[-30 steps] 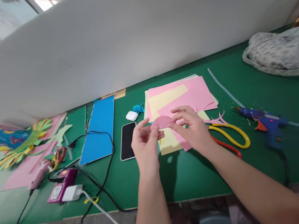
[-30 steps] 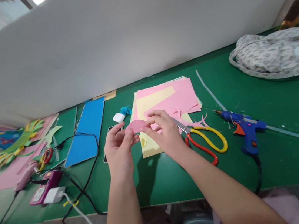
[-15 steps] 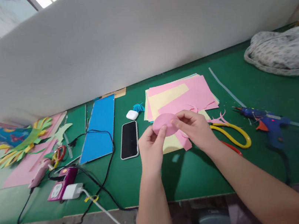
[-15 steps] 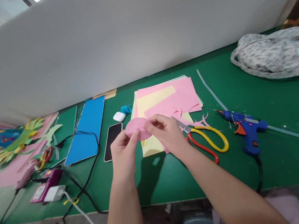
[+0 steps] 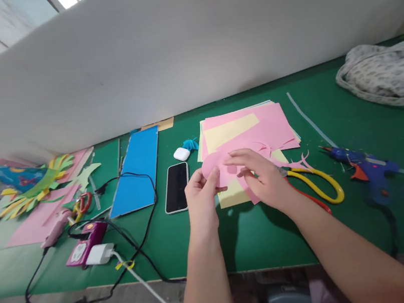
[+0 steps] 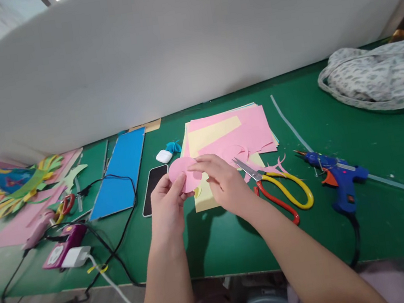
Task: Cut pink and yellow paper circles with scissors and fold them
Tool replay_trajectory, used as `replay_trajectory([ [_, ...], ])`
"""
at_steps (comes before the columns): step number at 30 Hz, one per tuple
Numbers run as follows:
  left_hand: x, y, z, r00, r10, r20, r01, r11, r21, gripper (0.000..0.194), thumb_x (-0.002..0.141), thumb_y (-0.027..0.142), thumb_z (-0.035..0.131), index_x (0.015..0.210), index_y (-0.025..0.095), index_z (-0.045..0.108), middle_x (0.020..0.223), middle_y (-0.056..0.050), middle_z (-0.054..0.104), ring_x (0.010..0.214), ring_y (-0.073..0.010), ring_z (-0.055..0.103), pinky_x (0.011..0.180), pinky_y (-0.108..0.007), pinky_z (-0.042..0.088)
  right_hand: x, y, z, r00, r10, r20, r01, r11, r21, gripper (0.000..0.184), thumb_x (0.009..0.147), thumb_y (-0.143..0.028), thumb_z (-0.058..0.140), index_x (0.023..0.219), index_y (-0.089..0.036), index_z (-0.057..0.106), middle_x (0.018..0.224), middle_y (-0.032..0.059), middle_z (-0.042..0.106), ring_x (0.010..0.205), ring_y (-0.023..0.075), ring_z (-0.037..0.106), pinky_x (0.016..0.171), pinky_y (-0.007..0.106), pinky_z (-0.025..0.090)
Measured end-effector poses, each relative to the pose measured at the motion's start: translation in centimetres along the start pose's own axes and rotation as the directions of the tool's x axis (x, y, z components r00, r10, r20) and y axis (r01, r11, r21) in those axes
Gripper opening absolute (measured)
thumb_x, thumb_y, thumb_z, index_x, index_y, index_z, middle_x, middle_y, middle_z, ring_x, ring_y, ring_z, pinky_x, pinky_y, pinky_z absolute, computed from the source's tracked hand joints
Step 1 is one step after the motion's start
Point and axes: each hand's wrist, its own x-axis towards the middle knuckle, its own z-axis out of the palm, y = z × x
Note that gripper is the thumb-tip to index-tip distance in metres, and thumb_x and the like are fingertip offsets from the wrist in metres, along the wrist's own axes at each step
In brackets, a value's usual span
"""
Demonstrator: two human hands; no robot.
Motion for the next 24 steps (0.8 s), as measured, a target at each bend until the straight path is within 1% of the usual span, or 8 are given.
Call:
replay_trajectory([
  [2, 0.0, 0.1, 0.0, 1.000, -0.017, 0.004, 0.017, 1.000, -0.013, 0.032, 0.067, 0.036, 0.085, 0.085, 0.015, 0.070, 0.072, 0.002, 0.066, 0.061, -0.0083, 0.060, 0.052, -0.017, 0.053, 0.0, 0.3, 0.2, 0.998, -0.067, 0.022, 0.069, 0.993, -0.092, 0.046, 0.084, 0.001, 0.045, 0.106, -0.027, 0.074, 0.121, 0.0095, 0.066, 0.115, 0.0225, 0.064, 0.091, 0.040, 0.058],
  [5, -0.1, 0.2, 0.0, 0.999, -0.030, 0.023, 0.030, 0.999, -0.022, 0.033, 0.066, 0.037, 0.086, 0.083, 0.014, 0.070, 0.072, 0.001, 0.066, 0.060, -0.0082, 0.060, 0.051, -0.017, 0.051, 0.0, 0.3, 0.3, 0.999, -0.018, 0.030, 0.022, 0.992, -0.126, 0.034, 0.082, -0.005, 0.058, 0.098, -0.029, 0.076, 0.119, 0.0076, 0.068, 0.113, 0.0243, 0.066, 0.096, 0.043, 0.057],
  [9, -0.1, 0.2, 0.0, 0.997, -0.050, 0.058, 0.052, 0.998, -0.038, 0.030, 0.068, 0.038, 0.084, 0.083, 0.015, 0.072, 0.071, 0.001, 0.066, 0.055, -0.0075, 0.060, 0.052, -0.018, 0.051, 0.2, -0.3, 0.0, 0.991, 0.133, -0.026, -0.133, 0.991, 0.026, 0.016, 0.082, -0.016, 0.069, 0.086, -0.028, 0.078, 0.114, 0.0048, 0.071, 0.111, 0.0237, 0.067, 0.096, 0.041, 0.056],
  [13, -0.2, 0.2, 0.1, 0.994, -0.041, 0.097, 0.048, 0.997, -0.064, 0.029, 0.072, 0.040, 0.081, 0.084, 0.016, 0.071, 0.070, 0.000, 0.068, 0.056, -0.0106, 0.063, 0.053, -0.021, 0.052, 0.4, -0.7, -0.1, 0.961, 0.263, -0.085, -0.240, 0.946, 0.220, 0.008, 0.079, -0.021, 0.074, 0.076, -0.028, 0.078, 0.098, 0.0027, 0.074, 0.094, 0.0196, 0.071, 0.079, 0.034, 0.060],
  [15, -0.3, 0.1, 0.2, 0.993, 0.003, 0.121, 0.004, 0.998, -0.058, 0.031, 0.077, 0.046, 0.077, 0.087, 0.016, 0.071, 0.074, -0.002, 0.070, 0.060, -0.0130, 0.066, 0.054, -0.022, 0.053, 0.5, -0.6, 0.0, 0.942, 0.319, -0.102, -0.278, 0.915, 0.293, 0.008, 0.078, -0.020, 0.075, 0.074, -0.027, 0.077, 0.090, 0.0019, 0.074, 0.086, 0.0175, 0.070, 0.071, 0.031, 0.059],
  [18, -0.5, 0.1, 0.2, 0.981, 0.109, 0.159, -0.107, 0.994, -0.022, 0.035, 0.082, 0.050, 0.073, 0.097, 0.018, 0.073, 0.090, -0.006, 0.075, 0.075, -0.0167, 0.071, 0.059, -0.023, 0.056, 0.6, -0.6, 0.1, 0.921, 0.373, -0.114, -0.316, 0.885, 0.341, 0.005, 0.075, -0.022, 0.078, 0.073, -0.025, 0.076, 0.084, 0.0017, 0.073, 0.080, 0.0168, 0.069, 0.067, 0.030, 0.057],
  [21, -0.8, 0.2, 0.4, 0.959, 0.194, 0.206, -0.197, 0.980, -0.003, 0.031, 0.079, 0.043, 0.079, 0.100, 0.020, 0.074, 0.099, -0.006, 0.076, 0.086, -0.0171, 0.071, 0.069, -0.024, 0.059, 0.7, -0.8, 0.1, 0.911, 0.401, -0.098, -0.347, 0.873, 0.341, 0.007, 0.075, -0.026, 0.079, 0.071, -0.023, 0.073, 0.081, 0.0020, 0.071, 0.077, 0.0172, 0.067, 0.065, 0.030, 0.056],
  [24, -0.9, 0.2, 0.6, 0.950, 0.237, 0.202, -0.242, 0.970, 0.001, 0.025, 0.076, 0.034, 0.083, 0.096, 0.021, 0.075, 0.097, -0.005, 0.077, 0.087, -0.0160, 0.071, 0.075, -0.024, 0.058, 0.7, -0.9, 0.1, 0.890, 0.450, -0.071, -0.406, 0.854, 0.326, 0.013, 0.075, -0.031, 0.078, 0.071, -0.022, 0.068, 0.074, -0.0002, 0.068, 0.072, 0.0164, 0.064, 0.064, 0.030, 0.055],
])
